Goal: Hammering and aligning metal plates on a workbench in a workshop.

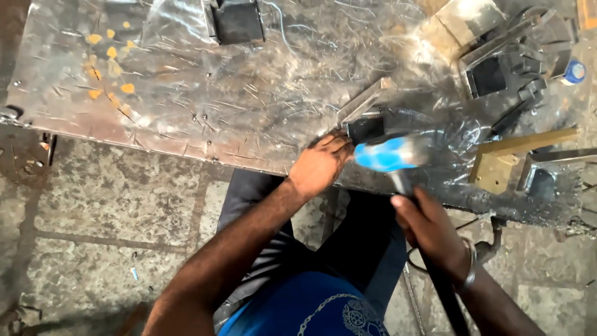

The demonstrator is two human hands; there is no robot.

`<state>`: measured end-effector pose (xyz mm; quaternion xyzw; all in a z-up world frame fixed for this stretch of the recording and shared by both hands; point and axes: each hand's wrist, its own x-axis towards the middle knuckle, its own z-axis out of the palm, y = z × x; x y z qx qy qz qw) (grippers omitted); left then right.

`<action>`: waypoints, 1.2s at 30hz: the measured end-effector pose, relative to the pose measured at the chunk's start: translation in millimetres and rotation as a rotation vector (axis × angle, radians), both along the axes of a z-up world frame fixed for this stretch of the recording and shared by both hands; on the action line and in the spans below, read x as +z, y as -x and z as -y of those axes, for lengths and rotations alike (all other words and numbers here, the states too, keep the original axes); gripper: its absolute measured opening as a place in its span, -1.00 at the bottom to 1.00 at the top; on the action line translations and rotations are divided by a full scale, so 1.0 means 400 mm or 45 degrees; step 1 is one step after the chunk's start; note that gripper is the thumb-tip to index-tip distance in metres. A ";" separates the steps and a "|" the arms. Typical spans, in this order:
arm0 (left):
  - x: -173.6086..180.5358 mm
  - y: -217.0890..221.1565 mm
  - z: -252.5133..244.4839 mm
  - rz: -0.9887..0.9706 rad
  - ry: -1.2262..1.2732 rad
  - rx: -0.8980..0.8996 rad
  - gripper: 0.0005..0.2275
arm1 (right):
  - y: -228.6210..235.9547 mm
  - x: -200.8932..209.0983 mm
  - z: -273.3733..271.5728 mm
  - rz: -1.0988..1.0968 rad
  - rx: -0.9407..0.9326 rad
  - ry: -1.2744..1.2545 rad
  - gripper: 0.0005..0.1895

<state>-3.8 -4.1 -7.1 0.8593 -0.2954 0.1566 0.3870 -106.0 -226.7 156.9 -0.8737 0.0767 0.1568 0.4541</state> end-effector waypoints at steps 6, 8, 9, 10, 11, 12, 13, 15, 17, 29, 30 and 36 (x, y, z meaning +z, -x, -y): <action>0.015 -0.003 0.004 -0.057 0.024 -0.033 -0.79 | -0.003 0.052 -0.016 -0.132 -0.203 -0.238 -0.83; 0.017 -0.011 0.001 -0.083 0.026 -0.026 -0.78 | -0.012 0.033 -0.030 -0.165 -0.169 -0.181 -0.79; 0.016 -0.007 0.001 -0.080 0.024 -0.022 -0.78 | -0.015 0.026 -0.037 -0.162 -0.164 -0.183 -0.79; 0.015 -0.003 0.000 -0.089 0.025 -0.017 -0.77 | -0.018 0.017 -0.045 -0.207 -0.159 -0.170 -0.78; 0.014 -0.002 0.000 -0.097 0.027 -0.009 -0.75 | -0.024 0.008 -0.052 -0.252 -0.150 -0.157 -0.76; 0.013 -0.005 -0.001 -0.093 0.025 -0.001 -0.75 | -0.025 0.027 -0.056 -0.249 -0.142 -0.158 -0.76; 0.012 -0.008 -0.003 -0.077 0.021 0.008 -0.75 | -0.028 0.045 -0.061 -0.237 -0.139 -0.158 -0.77; 0.009 -0.009 -0.002 -0.073 0.015 0.007 -0.75 | -0.018 0.099 -0.059 -0.238 -0.146 -0.160 -0.77; 0.009 -0.007 0.002 -0.047 0.017 -0.006 -0.77 | 0.007 0.176 -0.045 -0.040 -0.085 -0.238 -0.80; 0.008 -0.009 -0.003 -0.054 0.069 -0.011 -0.77 | -0.029 0.023 0.003 -0.302 -0.272 -0.226 -0.78; 0.014 -0.021 -0.009 -0.044 0.071 0.004 -0.77 | -0.049 0.027 0.010 -0.292 -0.256 -0.223 -0.78; 0.062 -0.012 -0.023 -0.145 0.342 0.025 -0.81 | -0.078 -0.066 0.182 0.076 -0.281 -0.039 -0.73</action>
